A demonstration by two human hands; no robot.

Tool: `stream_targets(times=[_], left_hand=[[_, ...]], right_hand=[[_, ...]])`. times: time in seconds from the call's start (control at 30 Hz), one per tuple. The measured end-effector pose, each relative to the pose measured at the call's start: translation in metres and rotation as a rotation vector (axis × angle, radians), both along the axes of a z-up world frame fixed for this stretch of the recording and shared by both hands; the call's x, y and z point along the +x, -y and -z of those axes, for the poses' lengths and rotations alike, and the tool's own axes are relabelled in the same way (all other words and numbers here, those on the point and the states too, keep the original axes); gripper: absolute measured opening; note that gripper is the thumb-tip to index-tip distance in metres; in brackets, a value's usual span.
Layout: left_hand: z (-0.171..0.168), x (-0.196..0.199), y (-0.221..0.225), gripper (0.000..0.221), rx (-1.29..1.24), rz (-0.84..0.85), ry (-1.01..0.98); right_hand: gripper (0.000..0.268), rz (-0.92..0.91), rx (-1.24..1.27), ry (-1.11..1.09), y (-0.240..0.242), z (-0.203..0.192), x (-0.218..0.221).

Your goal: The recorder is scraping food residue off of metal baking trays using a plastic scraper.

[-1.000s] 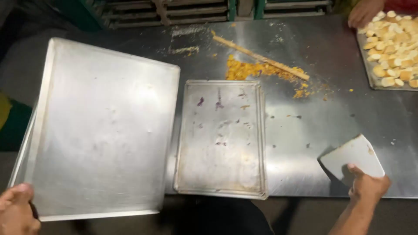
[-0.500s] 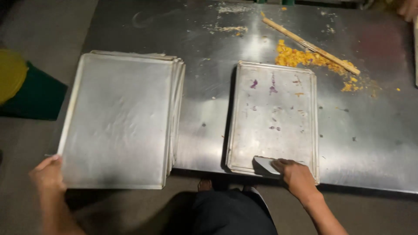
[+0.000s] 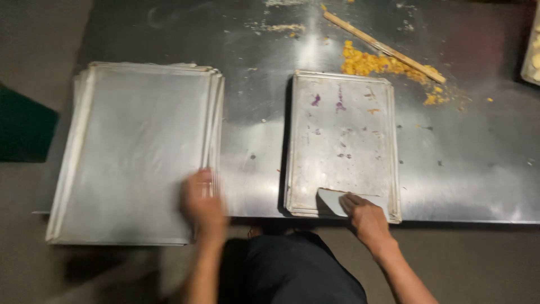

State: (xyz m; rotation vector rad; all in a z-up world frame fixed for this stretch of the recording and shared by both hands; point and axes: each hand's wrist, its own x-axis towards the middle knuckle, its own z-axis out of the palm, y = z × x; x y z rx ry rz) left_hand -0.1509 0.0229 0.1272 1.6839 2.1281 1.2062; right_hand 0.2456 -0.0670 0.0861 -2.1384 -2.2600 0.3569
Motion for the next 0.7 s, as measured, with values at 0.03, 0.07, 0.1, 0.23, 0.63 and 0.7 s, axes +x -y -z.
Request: stream_targets(times=[0.03,0.07,0.1,0.23,0.63,0.7], left_hand=[[0.02,0.061,0.016,0.029,-0.097,0.124,0.204],[0.052,0.092,0.018,0.029,-0.105,0.138,0.214],[0.083,0.122,0.019,0.038,-0.195,0.221,0.159],[0.155,0.169,0.023,0.043,-0.277,0.353,0.03],[0.145,0.172,0.018,0.044,-0.282,0.322,-0.158],[0.129,0.173,0.011,0.044,-0.279,0.319,-0.138]], right_hand=[[0.051,-0.034,0.02,-0.002,0.003,0.0,-0.004],[0.051,-0.019,0.012,0.008,0.012,-0.002,-0.005],[0.054,-0.083,0.057,-0.023,0.019,-0.005,-0.007],[0.066,-0.133,0.027,0.07,0.043,0.012,0.008],[0.055,-0.014,-0.12,0.249,-0.355,0.039,0.149],[0.044,-0.083,-0.079,0.22,-0.384,0.062,0.174]])
